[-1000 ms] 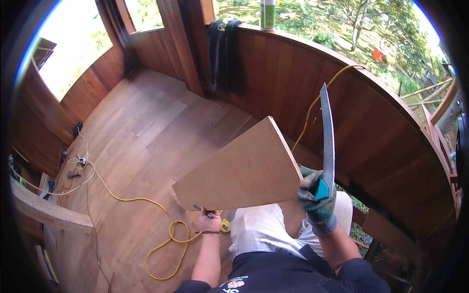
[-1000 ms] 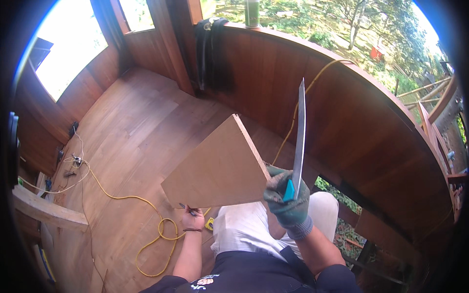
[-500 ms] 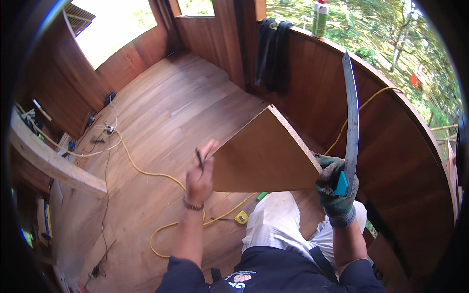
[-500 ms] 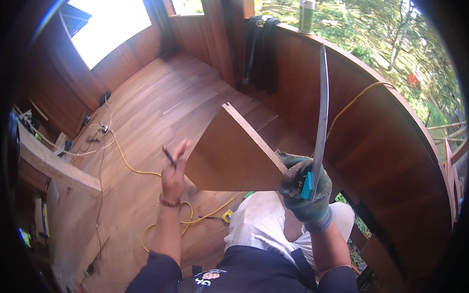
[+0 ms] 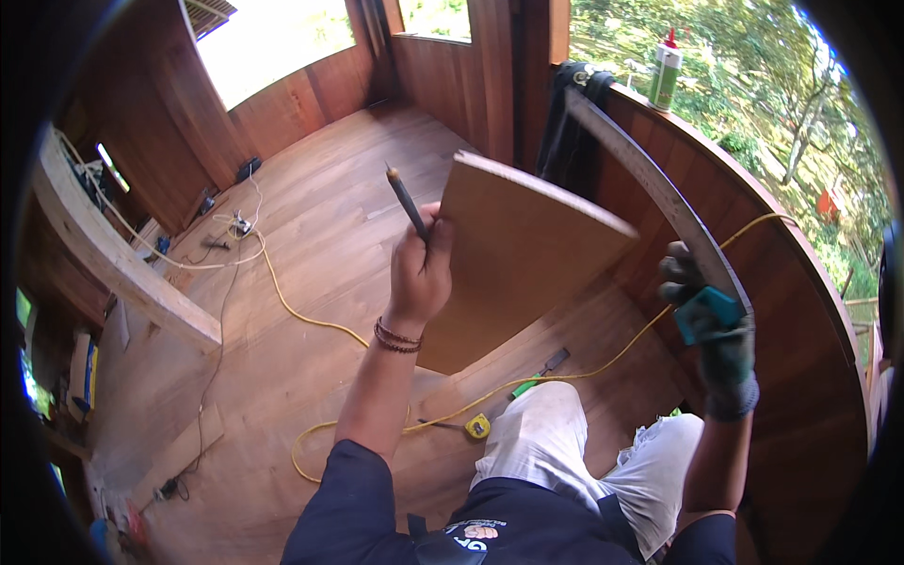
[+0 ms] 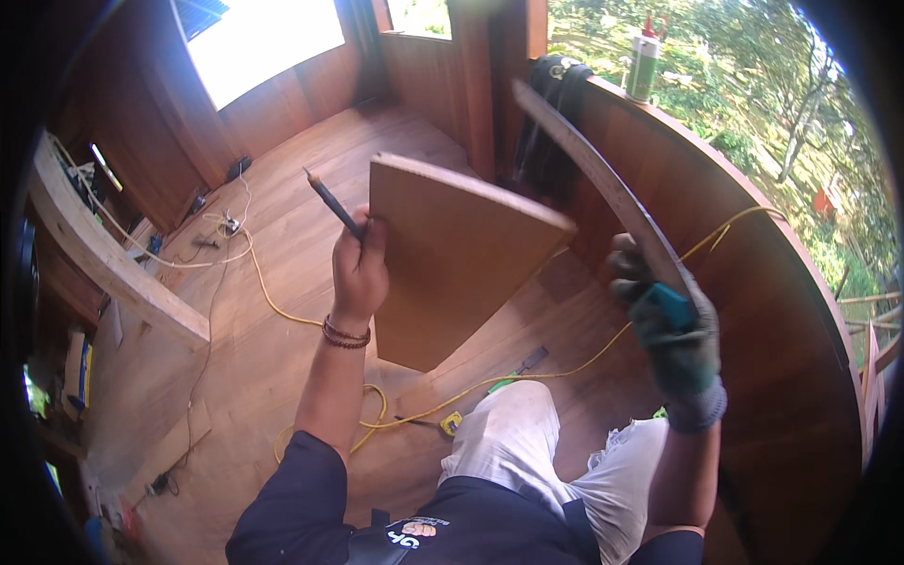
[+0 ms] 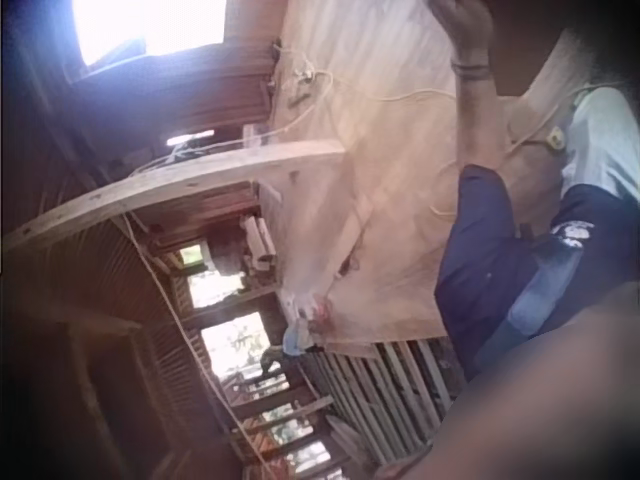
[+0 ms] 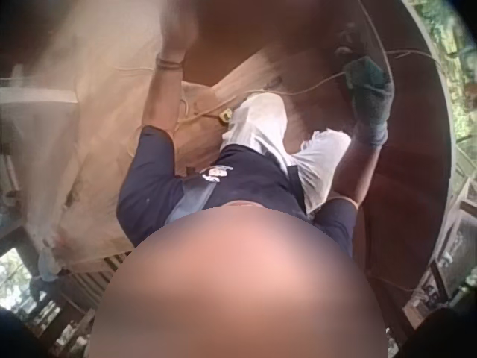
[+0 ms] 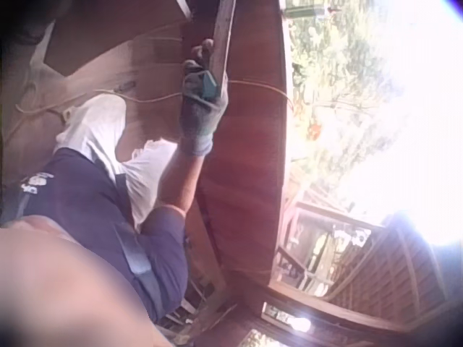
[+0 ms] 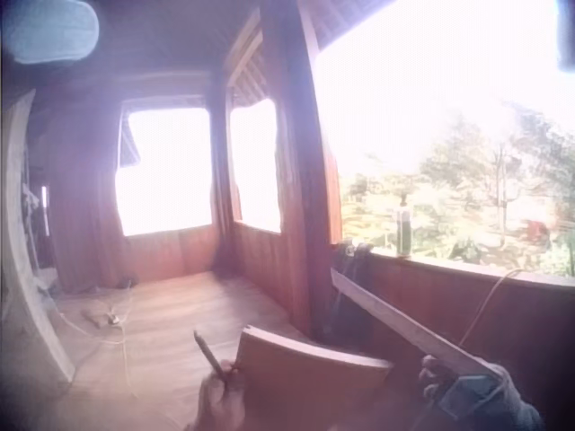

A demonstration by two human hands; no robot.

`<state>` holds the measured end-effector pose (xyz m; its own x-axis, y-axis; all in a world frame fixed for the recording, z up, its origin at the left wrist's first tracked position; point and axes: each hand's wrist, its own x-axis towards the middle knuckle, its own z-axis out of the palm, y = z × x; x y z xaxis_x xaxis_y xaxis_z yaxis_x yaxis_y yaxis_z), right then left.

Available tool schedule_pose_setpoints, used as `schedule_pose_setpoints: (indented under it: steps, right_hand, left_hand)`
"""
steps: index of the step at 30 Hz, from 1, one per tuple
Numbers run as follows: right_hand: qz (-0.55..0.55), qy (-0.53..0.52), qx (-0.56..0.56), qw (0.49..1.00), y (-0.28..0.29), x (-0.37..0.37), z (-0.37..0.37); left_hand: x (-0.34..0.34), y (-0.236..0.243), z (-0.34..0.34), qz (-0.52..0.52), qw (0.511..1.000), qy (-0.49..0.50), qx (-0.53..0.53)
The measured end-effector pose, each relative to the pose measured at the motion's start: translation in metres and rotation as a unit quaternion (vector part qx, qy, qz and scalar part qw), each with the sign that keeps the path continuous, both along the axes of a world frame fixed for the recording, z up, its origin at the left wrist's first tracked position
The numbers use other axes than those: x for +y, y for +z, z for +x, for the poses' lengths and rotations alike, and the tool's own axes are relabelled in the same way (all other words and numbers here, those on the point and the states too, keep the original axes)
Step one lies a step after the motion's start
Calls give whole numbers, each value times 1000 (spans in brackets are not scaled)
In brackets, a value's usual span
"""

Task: The person measures and marks a wooden plank on a curved wooden floor using a metal ruler and a pencil. They then move the plank to a different location on the floor and continue measuring and marking it.

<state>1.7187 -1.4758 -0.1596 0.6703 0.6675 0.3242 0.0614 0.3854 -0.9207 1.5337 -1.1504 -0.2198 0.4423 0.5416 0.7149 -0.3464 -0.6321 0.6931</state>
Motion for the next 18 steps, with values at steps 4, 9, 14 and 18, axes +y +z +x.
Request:
schedule_pose_setpoints:
  steps: [4, 9, 14, 18]
  right_hand:
    - [-60, -74, -239, 966, 28, -22, 17]
    - [-23, -260, -224, 939, 46, -44, 36]
    - [108, -229, -249, 935, 75, -95, 50]
    - [54, -98, -235, 966, 95, -96, 41]
  left_hand:
    - [4, 6, -1, 13, 995, 87, -55]
    - [22, 6, 2, 15, 992, 121, -41]
    - [49, 8, 11, -2, 997, 69, -44]
    - [56, 13, 15, -32, 999, -30, 15]
